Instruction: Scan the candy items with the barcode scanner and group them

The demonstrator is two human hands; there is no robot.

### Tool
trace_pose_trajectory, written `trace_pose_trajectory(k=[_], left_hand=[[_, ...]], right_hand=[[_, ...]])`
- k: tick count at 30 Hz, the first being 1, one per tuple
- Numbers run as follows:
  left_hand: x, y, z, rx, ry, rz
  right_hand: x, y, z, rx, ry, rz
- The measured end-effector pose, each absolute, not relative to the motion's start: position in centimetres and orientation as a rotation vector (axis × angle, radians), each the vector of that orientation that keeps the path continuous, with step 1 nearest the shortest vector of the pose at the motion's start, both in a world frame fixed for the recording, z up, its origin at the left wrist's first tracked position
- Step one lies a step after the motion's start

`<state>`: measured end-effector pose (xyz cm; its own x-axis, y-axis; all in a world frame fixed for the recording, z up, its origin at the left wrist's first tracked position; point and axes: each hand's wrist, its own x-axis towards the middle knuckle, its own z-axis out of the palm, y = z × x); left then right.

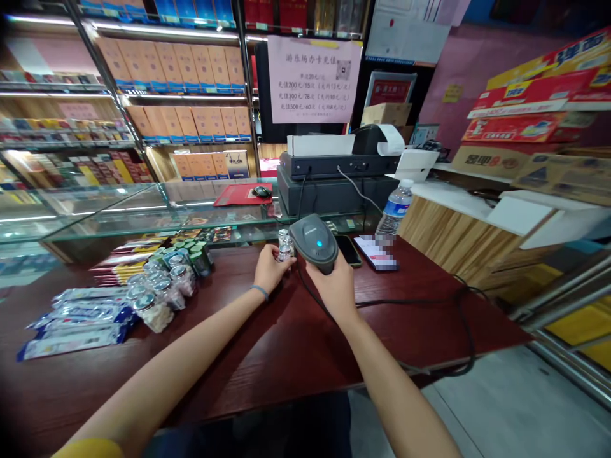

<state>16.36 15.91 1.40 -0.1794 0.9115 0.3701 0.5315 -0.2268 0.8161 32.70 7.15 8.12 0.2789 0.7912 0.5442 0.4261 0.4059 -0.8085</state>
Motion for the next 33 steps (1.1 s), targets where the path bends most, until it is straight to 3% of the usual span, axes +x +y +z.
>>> trace_pose_trajectory(k=[24,33], left_hand=[[18.9,15.1,3.2,1.515,1.744,1.365],[5.8,4.0,11.5,2.193,1.499,1.399]], right_hand=[[32.8,7.1,8.1,-1.231,-1.363,0.378],[32.2,7.1,7.2,-1.229,-1.406,0.293]])
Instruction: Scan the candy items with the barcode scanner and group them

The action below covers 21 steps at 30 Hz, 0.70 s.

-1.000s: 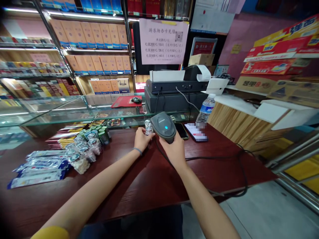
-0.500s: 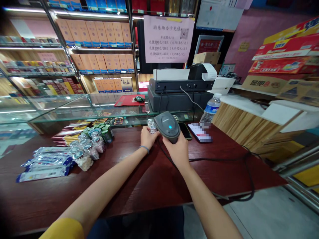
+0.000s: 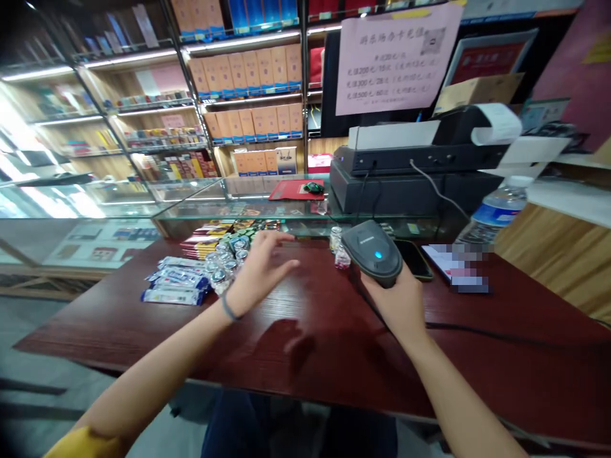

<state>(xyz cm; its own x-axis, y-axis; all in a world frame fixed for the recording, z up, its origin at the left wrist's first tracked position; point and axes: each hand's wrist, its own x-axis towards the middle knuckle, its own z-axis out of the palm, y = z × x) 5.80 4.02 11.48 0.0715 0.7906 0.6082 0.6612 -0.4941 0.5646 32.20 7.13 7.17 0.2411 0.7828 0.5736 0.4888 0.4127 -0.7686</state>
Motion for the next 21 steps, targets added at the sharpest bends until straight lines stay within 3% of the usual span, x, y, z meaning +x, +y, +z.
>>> trace_pose_trajectory(k=[3,8,13,21], left_hand=[[-0.8,0.1,12.5,2.247,1.796,1.462],[-7.1,-2.9,9.3,2.081,1.997,1.39],[-7.6,-3.6,6.5,2.104,2.009,1.263],[-7.2,-4.2,6.6,2.157,2.057,1.166]], right_hand=[[32.0,7.0,7.0,-1.277,-1.408,0.305],[31.6,6.8,7.0,-1.299,-1.432,0.242],[31.8,6.8,7.0,-1.327,-1.429,0.226],[31.6,7.0,6.9,-1.377,-1.419,0.232]])
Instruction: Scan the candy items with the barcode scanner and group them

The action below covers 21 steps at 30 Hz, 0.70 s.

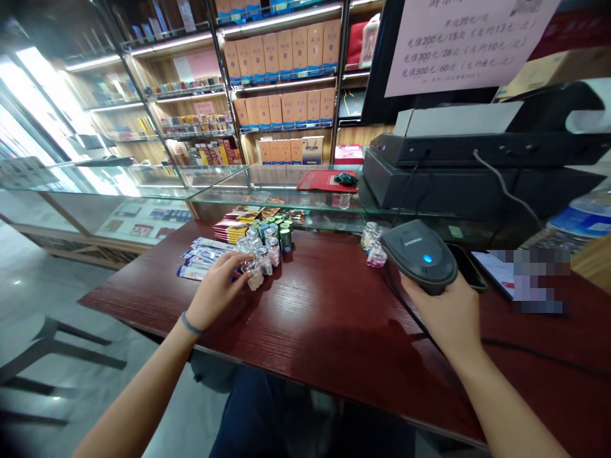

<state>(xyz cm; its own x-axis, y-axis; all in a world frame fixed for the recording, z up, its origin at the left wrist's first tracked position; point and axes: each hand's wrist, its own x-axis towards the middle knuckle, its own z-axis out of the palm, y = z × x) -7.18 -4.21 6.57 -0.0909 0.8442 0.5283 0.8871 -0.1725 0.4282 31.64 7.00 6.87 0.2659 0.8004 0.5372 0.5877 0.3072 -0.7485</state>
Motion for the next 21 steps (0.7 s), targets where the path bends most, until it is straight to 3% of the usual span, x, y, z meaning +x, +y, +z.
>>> trace_pose_trajectory(k=[6,15,21], left_hand=[[-7.1,-5.3,7.8,-2.265,-2.071,-1.109],[-1.2,-0.5,11.8,-2.692,-2.004,-2.016],[1.4,3.2,11.2,-2.657,-1.71,-2.468]], right_hand=[[31.7,7.2,6.7,-1.376,-1.424,0.263],[31.7,7.1,6.7,-1.285,-1.416,0.297],[31.9,7.3,6.6,-1.265,-1.386,0.304]])
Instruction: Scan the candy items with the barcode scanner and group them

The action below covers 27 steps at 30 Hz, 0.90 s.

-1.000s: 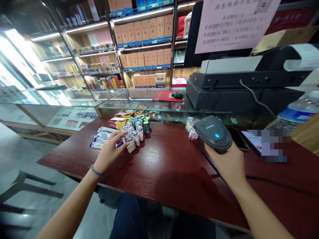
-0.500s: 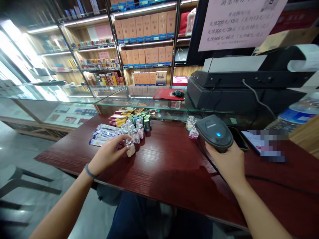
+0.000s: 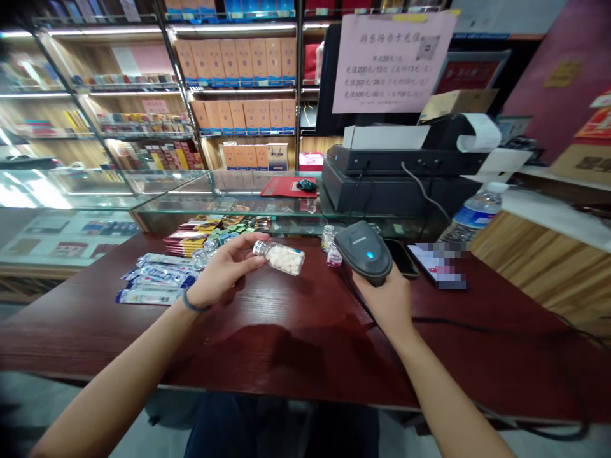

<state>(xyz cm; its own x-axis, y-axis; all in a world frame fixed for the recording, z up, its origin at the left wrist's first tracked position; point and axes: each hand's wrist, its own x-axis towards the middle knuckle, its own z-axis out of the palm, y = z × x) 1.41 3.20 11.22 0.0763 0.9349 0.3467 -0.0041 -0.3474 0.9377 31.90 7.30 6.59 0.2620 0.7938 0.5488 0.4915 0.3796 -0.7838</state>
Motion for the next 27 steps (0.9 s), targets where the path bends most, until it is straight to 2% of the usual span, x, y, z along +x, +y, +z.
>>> trace_pose_trajectory(k=[8,13,20,27], left_hand=[[3.9,4.1,9.5,0.652,0.603,1.434],[4.8,3.8,9.1,0.295,0.601,1.396],[4.4,3.7,8.3,0.458,0.493,1.454],[4.2,4.0,7.0,0.751,0.579,1.618]], right_hand=[[31.9,7.2,6.4,-1.286,-1.423,0.287],[32.2,7.2,5.9,-1.287,-1.471,0.269],[32.2,7.2,5.8,-1.304,-1.48,0.273],[32.7,7.0,5.8,-1.251,-1.538,0.315]])
